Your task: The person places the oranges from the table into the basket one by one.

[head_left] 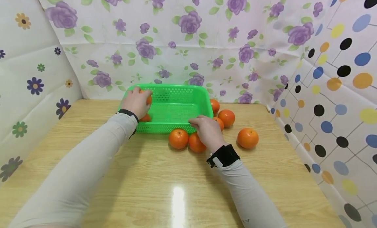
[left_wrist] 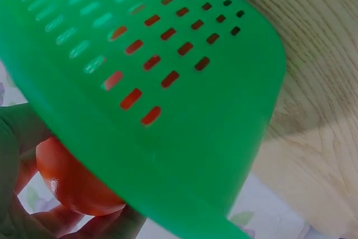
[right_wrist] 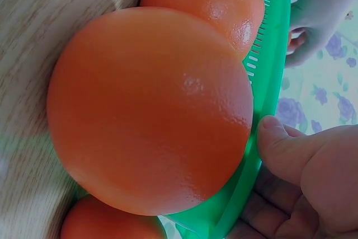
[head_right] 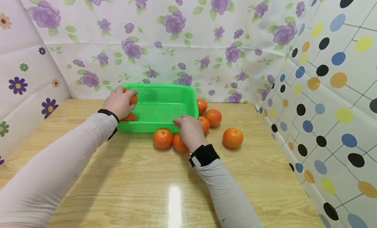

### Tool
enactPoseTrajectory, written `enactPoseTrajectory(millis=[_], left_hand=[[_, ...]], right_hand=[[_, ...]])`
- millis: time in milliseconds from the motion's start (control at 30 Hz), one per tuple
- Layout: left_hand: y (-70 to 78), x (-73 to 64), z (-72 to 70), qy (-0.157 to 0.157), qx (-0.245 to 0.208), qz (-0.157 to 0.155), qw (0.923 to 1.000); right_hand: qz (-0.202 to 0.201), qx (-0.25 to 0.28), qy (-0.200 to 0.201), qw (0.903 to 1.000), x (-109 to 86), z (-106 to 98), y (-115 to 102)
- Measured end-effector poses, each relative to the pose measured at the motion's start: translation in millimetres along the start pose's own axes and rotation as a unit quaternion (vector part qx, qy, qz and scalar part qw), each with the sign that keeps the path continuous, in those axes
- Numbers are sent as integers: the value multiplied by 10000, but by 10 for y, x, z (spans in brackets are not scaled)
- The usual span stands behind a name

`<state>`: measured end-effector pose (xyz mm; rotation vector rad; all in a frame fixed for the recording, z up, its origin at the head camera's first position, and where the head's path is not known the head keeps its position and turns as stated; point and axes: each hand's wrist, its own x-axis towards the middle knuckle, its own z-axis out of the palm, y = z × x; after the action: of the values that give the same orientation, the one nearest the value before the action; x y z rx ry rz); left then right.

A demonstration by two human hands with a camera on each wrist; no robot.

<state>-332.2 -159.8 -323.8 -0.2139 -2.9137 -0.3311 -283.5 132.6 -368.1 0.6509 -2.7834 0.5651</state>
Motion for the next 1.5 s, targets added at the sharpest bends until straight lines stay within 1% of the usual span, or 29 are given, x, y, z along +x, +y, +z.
enactPoseTrajectory(millis=[167, 400, 567, 700, 1000, 1133, 1367, 1500], left_hand=[[-1, 24, 34, -211, 84, -28, 9997], [-63, 66, 94, -431, 164, -50, 9989], [-73, 81, 123, -448, 223, -75, 9987], [-93, 81, 132, -456, 158, -103, 9988], [-152, 69, 157, -646, 87, -126, 9978], [-152, 73, 175, -693, 63, -145, 9975], [-132, 88, 194, -771, 257, -49, 9967], [-133, 91, 214, -894, 334, -48, 9954]], right_hand=[[10, 24, 20, 10000, -4, 17, -4], [-4, 46, 1, 10000, 1, 19, -36], [21, 71, -32, 10000, 8, 14, -45], [7, 57, -42, 10000, 7, 17, -42], [2, 33, -61, 10000, -4, 18, -18], [18, 34, -94, 9999, 4, 19, 13], [64, 69, -133, 9999, 15, -17, 38], [65, 57, -145, 9999, 10, -12, 44]])
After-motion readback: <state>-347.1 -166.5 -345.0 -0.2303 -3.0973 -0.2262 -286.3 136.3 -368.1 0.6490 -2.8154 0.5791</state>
